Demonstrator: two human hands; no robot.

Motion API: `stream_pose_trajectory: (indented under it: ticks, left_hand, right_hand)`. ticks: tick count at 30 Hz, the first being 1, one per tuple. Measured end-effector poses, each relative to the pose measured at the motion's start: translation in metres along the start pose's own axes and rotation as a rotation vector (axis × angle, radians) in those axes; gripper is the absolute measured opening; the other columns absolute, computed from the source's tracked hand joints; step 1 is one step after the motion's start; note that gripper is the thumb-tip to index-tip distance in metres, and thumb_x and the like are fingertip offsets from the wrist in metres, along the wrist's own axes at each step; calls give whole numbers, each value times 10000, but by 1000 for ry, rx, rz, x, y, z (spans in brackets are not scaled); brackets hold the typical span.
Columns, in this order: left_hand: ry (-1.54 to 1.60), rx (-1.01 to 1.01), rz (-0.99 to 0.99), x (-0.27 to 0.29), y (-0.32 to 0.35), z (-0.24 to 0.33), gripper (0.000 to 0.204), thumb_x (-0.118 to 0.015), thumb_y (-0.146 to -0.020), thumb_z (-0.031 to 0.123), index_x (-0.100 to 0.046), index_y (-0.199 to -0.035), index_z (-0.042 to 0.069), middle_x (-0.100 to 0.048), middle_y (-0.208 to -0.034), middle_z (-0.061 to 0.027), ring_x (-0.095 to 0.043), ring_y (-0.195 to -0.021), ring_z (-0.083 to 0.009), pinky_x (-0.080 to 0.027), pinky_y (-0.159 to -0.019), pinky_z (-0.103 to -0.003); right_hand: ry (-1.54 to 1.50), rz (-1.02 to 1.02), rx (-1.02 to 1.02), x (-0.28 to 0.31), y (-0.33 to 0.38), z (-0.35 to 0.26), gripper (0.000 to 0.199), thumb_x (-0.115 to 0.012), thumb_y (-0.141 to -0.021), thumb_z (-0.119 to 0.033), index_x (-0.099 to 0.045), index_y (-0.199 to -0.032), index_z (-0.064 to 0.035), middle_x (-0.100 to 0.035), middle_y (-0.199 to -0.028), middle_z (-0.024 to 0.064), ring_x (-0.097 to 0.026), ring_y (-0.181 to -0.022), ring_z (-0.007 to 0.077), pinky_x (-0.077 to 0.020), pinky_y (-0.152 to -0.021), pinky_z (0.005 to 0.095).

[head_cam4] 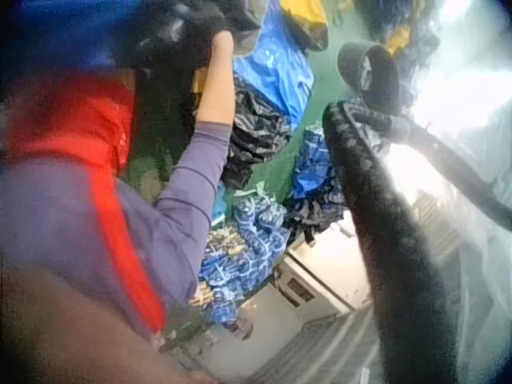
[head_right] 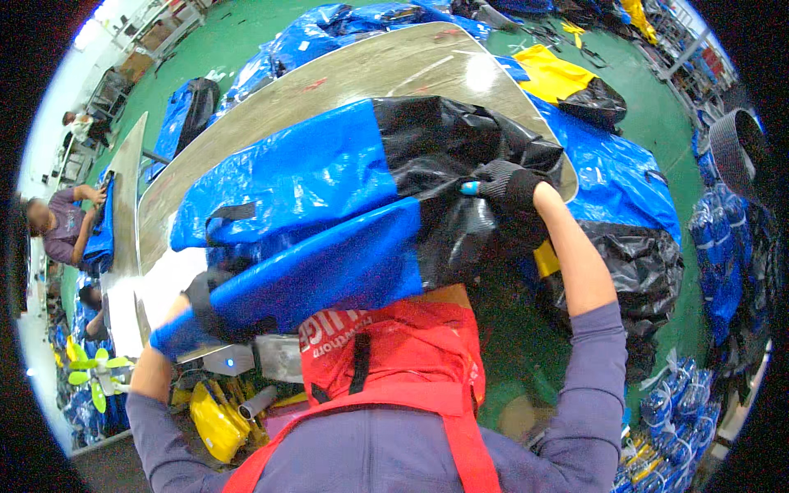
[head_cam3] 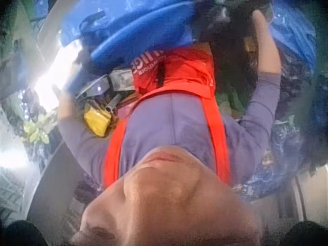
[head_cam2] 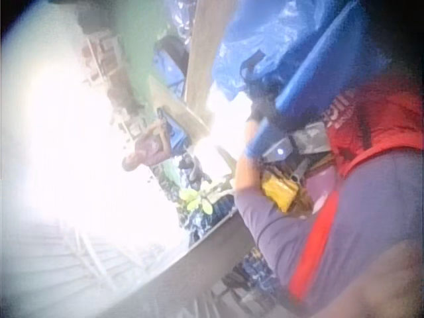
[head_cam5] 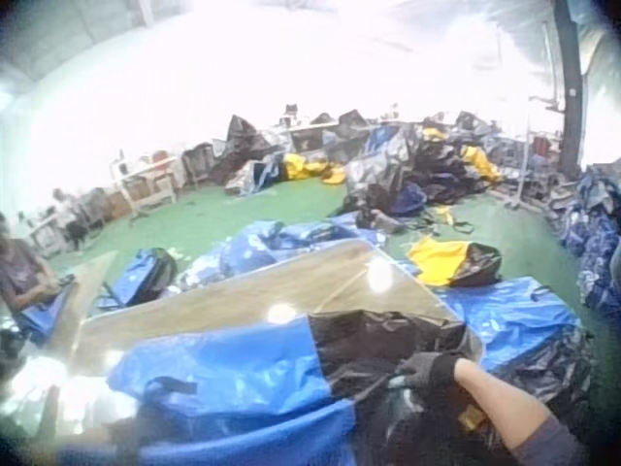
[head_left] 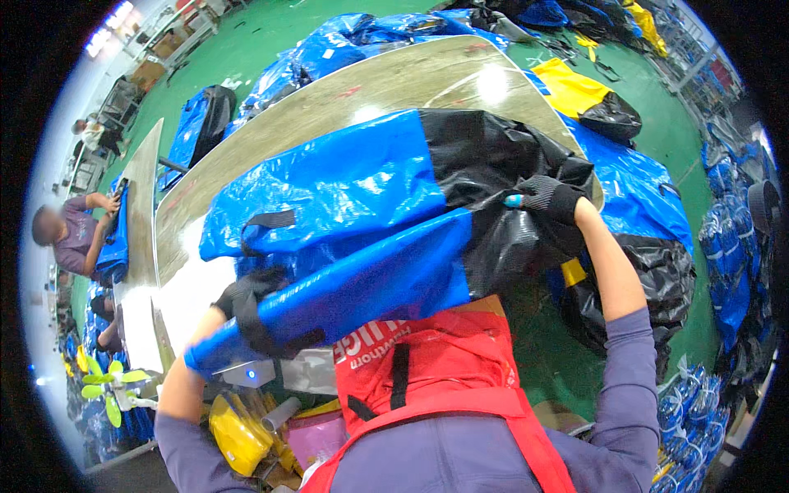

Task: The person places a white rectangular item into a clear plastic bag, then folds a blue and black plastic sheet and inserts it into the same bag. The person repeats this process with additional blue and black sheets, placing each folded sheet into the bag. The person works at a table in a warehouse-like setting.

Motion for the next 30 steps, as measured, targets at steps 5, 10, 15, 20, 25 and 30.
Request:
stream_pose_trajectory:
  ticks: [5,10,15,20,25,30]
  left_hand:
    - [785,323,237,-24,153,-49,725,-590,-872,460,-345,-1424,58,-423,-1398,-171,-416,-1265,-303,-308,-1070,-404]
    - [797,818,645,-68,150,-101,511,-611,-896,360,-517,-1270,25,-614,-1092,-131,-561,-952,-208,-459,-822,-322]
    - [438,929,658,-68,94,-111,445,-586,-892,404,-632,-1038,-14,-665,-881,-229,-645,-820,-343,-486,-744,-404]
    - [293,688,835,-10,130,-73,498,-604,-898,334,-557,-1227,-37,-570,-1241,-226,-490,-1214,-361,-389,-1003,-407]
    - [-163,185,686,56,111,-34,690,-579,-846,558,-503,-1290,35,-341,-1472,-184,-293,-1355,-384,-291,-1084,-458]
    - [473,431,567,47,21,-136,657,-552,-867,545,-529,-1282,37,-503,-1315,-196,-540,-1133,-329,-419,-956,-412]
  right_hand:
    - [77,-30,-125,-5,-12,-8,497,-535,-878,-506,-676,-1029,-54,-653,-1039,193,-604,-988,352,-454,-894,402]
    - [148,-92,-226,-5,-22,-4,524,-567,-849,-539,-681,-1062,-74,-671,-1014,188,-639,-942,306,-468,-870,370]
    - [266,-73,-191,2,-18,-13,605,-525,-853,-578,-679,-1053,-29,-656,-1049,207,-614,-1004,337,-445,-931,396]
    - [431,62,-249,1,-4,-13,457,-533,-865,-520,-700,-996,-116,-658,-1068,159,-635,-963,319,-488,-858,448]
    - [383,203,31,9,9,-35,341,-514,-920,-376,-681,-1023,-96,-648,-1067,164,-609,-1008,336,-477,-878,407]
    - [143,130,-149,16,17,-14,432,-512,-913,-447,-671,-1084,-84,-654,-1059,178,-612,-1000,355,-463,-910,402]
Point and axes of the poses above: each hand's wrist, its own y-axis away from the middle knuckle, its own x-axis out of the back of the hand, z = x × y, the point moved 9 cm from there along -y, towards the middle knuckle
